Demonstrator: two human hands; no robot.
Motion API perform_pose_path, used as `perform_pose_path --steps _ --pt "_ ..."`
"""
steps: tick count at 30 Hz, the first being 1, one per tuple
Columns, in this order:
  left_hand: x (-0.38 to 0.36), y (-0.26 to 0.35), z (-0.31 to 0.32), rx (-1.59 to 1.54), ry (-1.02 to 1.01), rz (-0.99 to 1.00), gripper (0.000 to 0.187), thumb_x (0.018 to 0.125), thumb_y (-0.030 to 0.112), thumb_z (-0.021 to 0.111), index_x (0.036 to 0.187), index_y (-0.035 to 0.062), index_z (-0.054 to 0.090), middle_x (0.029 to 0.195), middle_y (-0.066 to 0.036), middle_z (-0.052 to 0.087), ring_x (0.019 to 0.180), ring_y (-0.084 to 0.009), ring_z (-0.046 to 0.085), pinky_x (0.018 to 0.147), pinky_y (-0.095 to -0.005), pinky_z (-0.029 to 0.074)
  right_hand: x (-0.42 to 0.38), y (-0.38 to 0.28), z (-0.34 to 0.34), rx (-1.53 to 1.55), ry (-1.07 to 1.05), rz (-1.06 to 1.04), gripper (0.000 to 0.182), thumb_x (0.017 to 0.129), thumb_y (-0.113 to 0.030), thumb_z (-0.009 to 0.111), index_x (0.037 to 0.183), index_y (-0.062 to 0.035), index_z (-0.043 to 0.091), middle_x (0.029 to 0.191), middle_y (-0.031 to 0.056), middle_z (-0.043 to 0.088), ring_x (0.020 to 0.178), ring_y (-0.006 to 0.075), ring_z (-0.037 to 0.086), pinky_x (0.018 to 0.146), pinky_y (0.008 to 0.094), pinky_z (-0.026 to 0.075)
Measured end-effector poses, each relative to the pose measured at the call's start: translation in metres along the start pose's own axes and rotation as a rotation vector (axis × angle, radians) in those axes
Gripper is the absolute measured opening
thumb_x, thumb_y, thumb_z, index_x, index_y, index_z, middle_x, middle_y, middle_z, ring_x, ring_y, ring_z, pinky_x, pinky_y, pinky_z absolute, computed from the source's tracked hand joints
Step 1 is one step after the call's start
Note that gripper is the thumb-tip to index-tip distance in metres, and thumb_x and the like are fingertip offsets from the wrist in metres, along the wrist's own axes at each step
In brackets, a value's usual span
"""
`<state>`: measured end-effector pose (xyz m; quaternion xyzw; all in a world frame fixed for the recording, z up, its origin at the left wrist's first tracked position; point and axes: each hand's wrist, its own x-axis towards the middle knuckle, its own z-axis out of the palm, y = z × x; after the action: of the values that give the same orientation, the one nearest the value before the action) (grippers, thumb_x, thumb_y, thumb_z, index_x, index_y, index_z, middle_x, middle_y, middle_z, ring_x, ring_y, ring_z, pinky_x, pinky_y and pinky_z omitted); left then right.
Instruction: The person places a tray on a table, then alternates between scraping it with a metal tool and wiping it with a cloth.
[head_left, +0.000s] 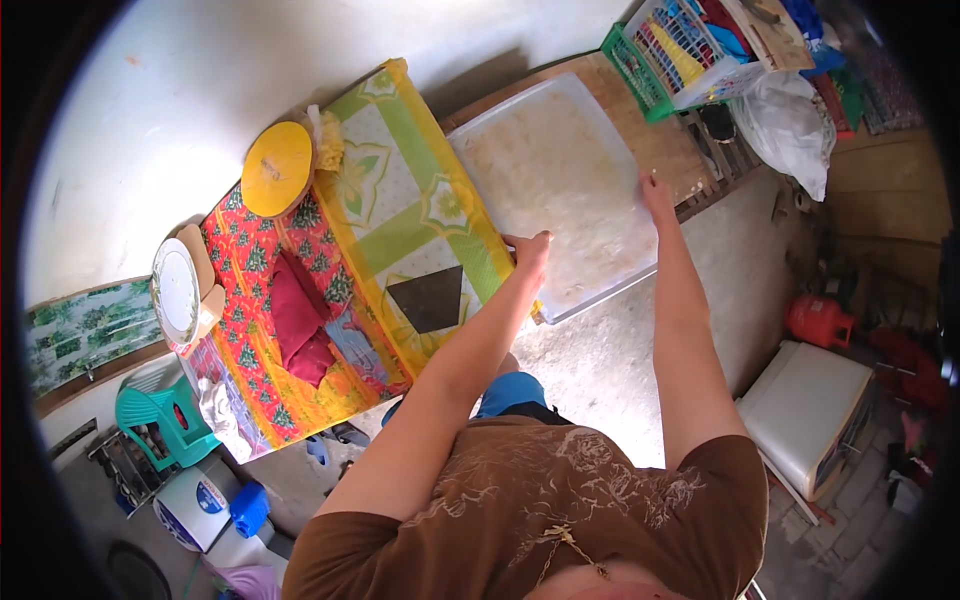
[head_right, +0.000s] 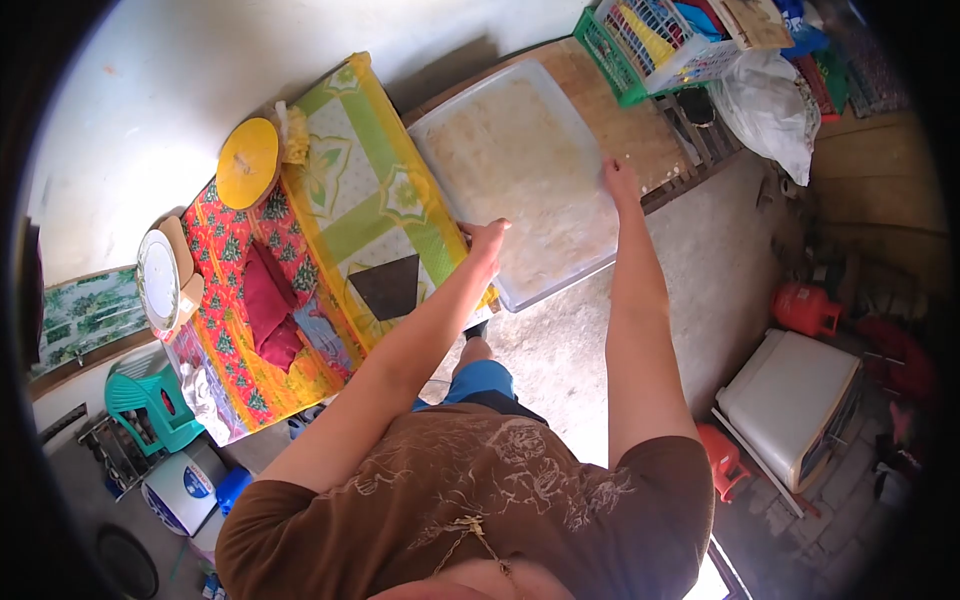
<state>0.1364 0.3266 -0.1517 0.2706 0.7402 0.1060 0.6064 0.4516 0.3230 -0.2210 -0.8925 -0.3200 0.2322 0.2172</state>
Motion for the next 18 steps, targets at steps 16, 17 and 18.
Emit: perform_pose_path --steps 16,17,18 --pt "-0.026 0.015 -0.053 -0.34 -0.41 0.369 0.036 0.099 0.028 0.053 0.129 0.0092 0.049 0.104 -0.006 0.056 0.099 -0.0181 0.056 0.087 -0.0384 0.048 -0.075 0.006 -0.121 0.291 0.256 0.076 0.055 0.098 -0.043 0.054 0.12 0.0068 0.063 0.105 0.0245 0.069 0.1 0.0308 0.065 0.089 0.0394 0.047" --pt "-0.03 0.022 -0.067 -0.363 -0.444 0.376 0.032 0.1 0.029 0.052 0.125 0.0112 0.05 0.099 -0.003 0.055 0.095 -0.016 0.056 0.084 -0.0374 0.049 -0.088 0.0 -0.115 0.315 0.268 0.079 0.055 0.098 -0.043 0.053 0.119 0.007 0.063 0.104 0.0233 0.069 0.099 0.0288 0.064 0.089 0.0386 0.047" --pt "-0.02 0.023 -0.077 -0.401 -0.398 0.456 0.03 0.1 0.029 0.052 0.124 0.0113 0.05 0.1 -0.003 0.055 0.095 -0.0164 0.056 0.084 -0.0381 0.05 -0.105 -0.01 -0.105 0.34 0.282 0.084 0.055 0.098 -0.042 0.053 0.119 0.0072 0.063 0.103 0.0221 0.069 0.098 0.0268 0.064 0.088 0.0377 0.047"
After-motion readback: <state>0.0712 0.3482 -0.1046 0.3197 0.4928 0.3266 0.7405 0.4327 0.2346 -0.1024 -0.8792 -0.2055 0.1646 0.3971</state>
